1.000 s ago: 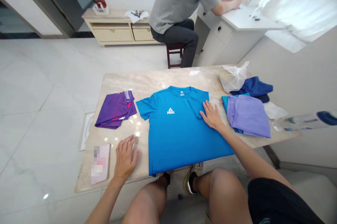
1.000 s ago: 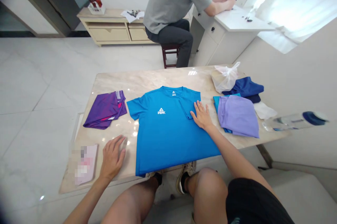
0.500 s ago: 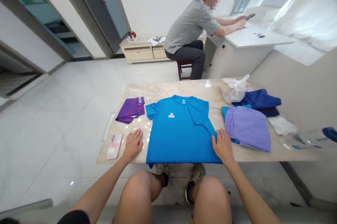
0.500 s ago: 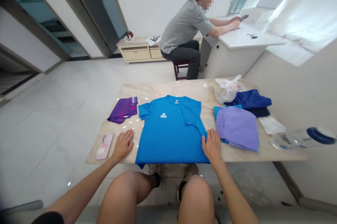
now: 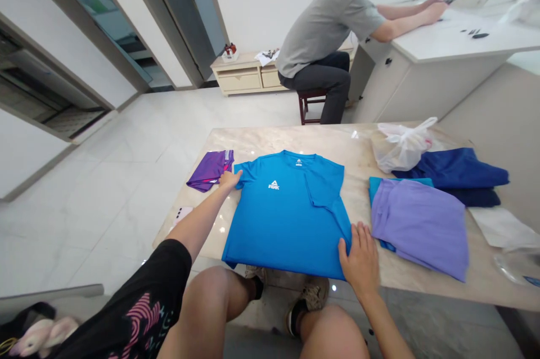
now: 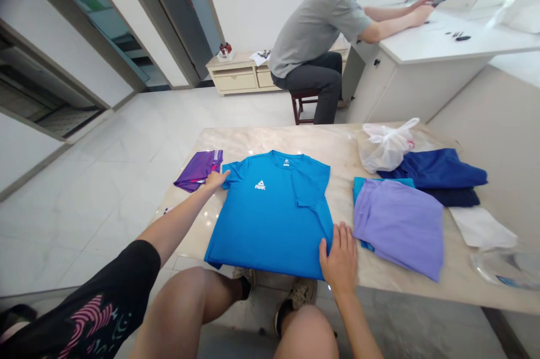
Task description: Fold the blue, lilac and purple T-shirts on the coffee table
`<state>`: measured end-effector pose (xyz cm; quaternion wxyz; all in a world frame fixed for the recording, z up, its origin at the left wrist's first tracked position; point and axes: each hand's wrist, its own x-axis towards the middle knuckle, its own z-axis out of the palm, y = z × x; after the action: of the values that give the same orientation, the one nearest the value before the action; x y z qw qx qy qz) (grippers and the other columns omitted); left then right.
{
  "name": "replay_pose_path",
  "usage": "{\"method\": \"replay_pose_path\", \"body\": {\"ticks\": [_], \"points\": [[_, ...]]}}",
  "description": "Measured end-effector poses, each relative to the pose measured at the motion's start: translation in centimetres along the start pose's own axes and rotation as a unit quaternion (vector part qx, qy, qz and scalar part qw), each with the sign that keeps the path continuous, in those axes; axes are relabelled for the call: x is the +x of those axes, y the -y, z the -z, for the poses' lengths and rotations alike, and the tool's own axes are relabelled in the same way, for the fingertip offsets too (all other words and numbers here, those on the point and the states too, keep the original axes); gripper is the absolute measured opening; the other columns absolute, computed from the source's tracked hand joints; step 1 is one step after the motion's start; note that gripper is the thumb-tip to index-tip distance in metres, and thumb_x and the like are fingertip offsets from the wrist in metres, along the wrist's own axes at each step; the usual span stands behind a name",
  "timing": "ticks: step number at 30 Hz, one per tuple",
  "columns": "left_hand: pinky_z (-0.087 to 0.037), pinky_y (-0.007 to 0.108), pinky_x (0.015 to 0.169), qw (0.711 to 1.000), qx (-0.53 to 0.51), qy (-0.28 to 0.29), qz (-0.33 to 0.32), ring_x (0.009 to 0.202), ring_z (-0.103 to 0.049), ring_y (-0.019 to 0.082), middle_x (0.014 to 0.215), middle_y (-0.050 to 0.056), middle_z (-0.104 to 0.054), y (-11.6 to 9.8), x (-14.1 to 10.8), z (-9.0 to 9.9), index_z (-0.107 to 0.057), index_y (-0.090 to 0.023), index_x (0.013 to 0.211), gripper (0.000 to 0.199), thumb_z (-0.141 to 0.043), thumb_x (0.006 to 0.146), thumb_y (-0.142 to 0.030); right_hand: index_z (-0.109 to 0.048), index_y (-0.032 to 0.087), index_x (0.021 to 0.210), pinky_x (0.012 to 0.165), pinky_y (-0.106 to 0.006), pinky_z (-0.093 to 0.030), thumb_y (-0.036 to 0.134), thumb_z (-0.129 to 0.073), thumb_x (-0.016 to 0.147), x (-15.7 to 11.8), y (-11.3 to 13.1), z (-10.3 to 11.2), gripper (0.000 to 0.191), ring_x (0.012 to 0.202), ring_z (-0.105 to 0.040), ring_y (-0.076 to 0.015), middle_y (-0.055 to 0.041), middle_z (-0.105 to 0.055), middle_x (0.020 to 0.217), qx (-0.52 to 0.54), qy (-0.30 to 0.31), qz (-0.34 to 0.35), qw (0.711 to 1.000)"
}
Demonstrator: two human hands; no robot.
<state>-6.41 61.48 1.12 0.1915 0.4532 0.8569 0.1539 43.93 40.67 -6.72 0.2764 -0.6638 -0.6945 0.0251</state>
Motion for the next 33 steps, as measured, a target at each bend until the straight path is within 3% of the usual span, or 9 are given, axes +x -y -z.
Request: {"method": "replay_pose_path", "body": {"ticks": [3, 5, 9, 13, 16, 19, 22, 27, 33], "points": [[-0.049, 0.062, 0.109, 0.999, 0.000, -0.021, 0.032, 0.141, -0.057, 0.056, 0.134, 0.031, -0.071, -1.4, 0.9, -0.9, -0.072, -0.018, 0.096, 0.033, -0.084, 0.079, -0.044, -0.043, 0.007, 0.169, 0.127, -0.065, -0.041, 0.042, -0.042, 0.111, 0.1, 0.3, 0.1, 0.068, 0.161, -0.042, -0.0425, -0.0268, -0.050, 0.170, -0.012, -0.012, 0.003, 1.000], [-0.051, 0.059, 0.108, 0.999, -0.019, -0.021, 0.018, 0.136, -0.062, 0.051, 0.128, 0.026, -0.074, -1.8, 0.9, -1.0, -0.071, -0.020, 0.092, 0.026, -0.083, 0.076, -0.037, -0.044, 0.006, 0.168, 0.127, -0.064, -0.041, 0.040, -0.042, 0.112, 0.1, 0.4, 0.2, 0.066, 0.162, -0.041, -0.0417, -0.0269, -0.050, 0.170, -0.018, -0.014, 0.001, 1.000], [-0.059, 0.042, 0.097, 0.996, -0.082, -0.014, -0.042, 0.109, -0.075, 0.032, 0.109, 0.014, -0.078, -2.4, 0.2, -0.6, -0.068, -0.019, 0.104, 0.024, -0.071, 0.082, -0.030, -0.043, 0.007, 0.169, 0.128, -0.063, -0.041, 0.039, -0.043, 0.111, 0.1, 0.6, 0.4, 0.066, 0.163, -0.040, -0.0409, -0.0265, -0.049, 0.170, -0.020, -0.013, 0.004, 1.000], [-0.057, 0.041, 0.105, 0.984, -0.125, -0.024, -0.123, 0.121, -0.073, 0.029, 0.123, 0.016, -0.077, -4.6, -1.3, -0.4, -0.065, -0.018, 0.114, 0.027, -0.065, 0.088, -0.027, -0.042, 0.008, 0.170, 0.127, -0.064, -0.041, 0.038, -0.043, 0.111, 0.2, 0.6, 0.5, 0.066, 0.163, -0.040, -0.0410, -0.0257, -0.049, 0.171, -0.020, -0.013, 0.004, 1.000], [-0.057, 0.041, 0.108, 0.967, -0.151, 0.013, -0.205, 0.122, -0.074, 0.028, 0.130, 0.013, -0.077, -7.0, -3.2, -1.3, -0.068, -0.021, 0.122, 0.031, -0.068, 0.094, -0.033, -0.044, 0.006, 0.169, 0.128, -0.063, -0.041, 0.038, -0.043, 0.112, 0.2, 0.7, 0.5, 0.065, 0.163, -0.040, -0.0407, -0.0268, -0.049, 0.171, -0.028, -0.011, 0.002, 1.000], [-0.060, 0.043, 0.106, 0.927, -0.198, 0.108, -0.301, 0.120, -0.077, 0.027, 0.143, 0.013, -0.075, -8.1, -5.4, -2.8, -0.060, -0.023, 0.148, 0.049, -0.059, 0.105, -0.047, -0.042, 0.006, 0.170, 0.128, -0.062, -0.041, 0.038, -0.043, 0.112, 0.2, 0.8, 0.5, 0.066, 0.163, -0.040, -0.0404, -0.0266, -0.049, 0.171, -0.033, -0.004, -0.002, 0.999], [-0.052, 0.049, 0.123, 0.895, -0.148, 0.149, -0.394, 0.145, -0.066, 0.030, 0.166, 0.018, -0.059, -6.7, -7.2, -4.3, -0.048, -0.021, 0.165, 0.060, -0.042, 0.113, -0.052, -0.037, 0.008, 0.174, 0.129, -0.062, -0.040, 0.038, -0.042, 0.112, 0.1, 0.7, 0.6, 0.069, 0.164, -0.038, -0.0397, -0.0252, -0.047, 0.173, -0.033, 0.005, -0.005, 0.999], [-0.022, 0.060, 0.141, 0.868, 0.101, 0.118, -0.471, 0.173, -0.026, 0.032, 0.184, 0.012, -0.034, -2.0, -9.2, -5.8, -0.039, -0.021, 0.176, 0.066, -0.036, 0.115, -0.045, -0.037, 0.012, 0.176, 0.132, -0.066, -0.030, 0.038, -0.037, 0.113, 0.6, 1.0, 1.2, 0.068, 0.167, -0.033, -0.0403, -0.0220, -0.041, 0.178, -0.086, 0.046, -0.006, 0.995], [-0.017, 0.070, 0.139, 0.872, 0.186, 0.065, -0.448, 0.171, -0.030, 0.035, 0.183, 0.011, -0.036, 0.6, -11.5, -5.3, -0.040, -0.024, 0.176, 0.064, -0.034, 0.115, -0.042, -0.054, 0.018, 0.169, 0.135, -0.072, -0.014, 0.034, -0.035, 0.113, 0.2, 3.9, 2.3, 0.061, 0.169, -0.029, -0.0419, -0.0141, -0.042, 0.179, -0.143, 0.114, 0.018, 0.983]]}}
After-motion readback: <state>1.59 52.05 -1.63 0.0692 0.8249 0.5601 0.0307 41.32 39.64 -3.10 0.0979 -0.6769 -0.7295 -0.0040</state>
